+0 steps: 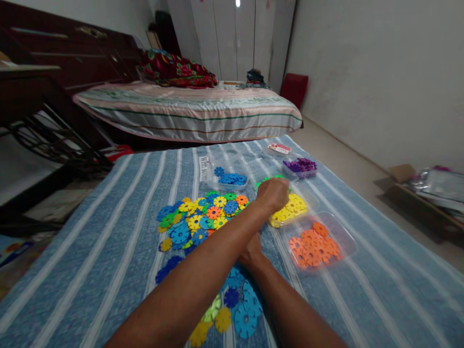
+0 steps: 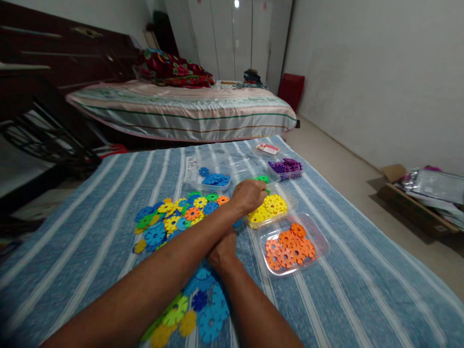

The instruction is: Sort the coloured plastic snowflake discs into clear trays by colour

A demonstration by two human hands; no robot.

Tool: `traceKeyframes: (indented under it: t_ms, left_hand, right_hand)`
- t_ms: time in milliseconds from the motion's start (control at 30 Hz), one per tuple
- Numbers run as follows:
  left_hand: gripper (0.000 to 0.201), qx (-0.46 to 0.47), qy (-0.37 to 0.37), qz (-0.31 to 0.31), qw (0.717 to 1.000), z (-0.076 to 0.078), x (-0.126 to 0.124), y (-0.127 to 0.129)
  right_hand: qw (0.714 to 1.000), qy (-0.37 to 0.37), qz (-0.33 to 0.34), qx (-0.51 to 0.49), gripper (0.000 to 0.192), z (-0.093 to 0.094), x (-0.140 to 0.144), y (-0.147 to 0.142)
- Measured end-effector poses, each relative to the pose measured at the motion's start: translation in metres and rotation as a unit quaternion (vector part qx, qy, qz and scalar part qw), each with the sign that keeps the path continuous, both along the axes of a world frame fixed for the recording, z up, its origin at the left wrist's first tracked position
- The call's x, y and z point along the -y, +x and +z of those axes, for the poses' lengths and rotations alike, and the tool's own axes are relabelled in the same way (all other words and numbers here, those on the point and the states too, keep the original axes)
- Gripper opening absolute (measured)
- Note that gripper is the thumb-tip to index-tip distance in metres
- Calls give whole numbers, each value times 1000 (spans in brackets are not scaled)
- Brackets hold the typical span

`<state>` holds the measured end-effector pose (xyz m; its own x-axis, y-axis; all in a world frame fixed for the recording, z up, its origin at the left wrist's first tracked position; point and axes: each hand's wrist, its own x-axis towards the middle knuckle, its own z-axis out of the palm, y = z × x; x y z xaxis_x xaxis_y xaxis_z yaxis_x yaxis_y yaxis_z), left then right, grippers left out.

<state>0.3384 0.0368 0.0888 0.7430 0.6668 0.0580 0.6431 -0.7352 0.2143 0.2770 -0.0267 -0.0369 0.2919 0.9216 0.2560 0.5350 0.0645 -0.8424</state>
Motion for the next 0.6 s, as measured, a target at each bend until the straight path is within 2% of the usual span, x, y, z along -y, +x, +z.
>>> traceKeyframes:
  t_ms: [200, 300, 433, 600]
  left_hand:
    - [37, 120, 22, 84, 989, 16, -38, -16]
    - [26, 123, 23, 82, 989, 19, -50, -37]
    - [23, 145, 6, 96, 985, 11, -51, -78]
    - [25, 136, -34, 139, 980, -13, -41, -130]
  right_hand:
    - [1000, -1, 5, 27, 17, 23, 4, 1]
    - [999, 16, 12, 37, 20, 24, 5, 2]
    - [999, 18, 12, 46, 20, 20, 4, 2]
    - [999, 18, 9, 31, 19, 18, 5, 3]
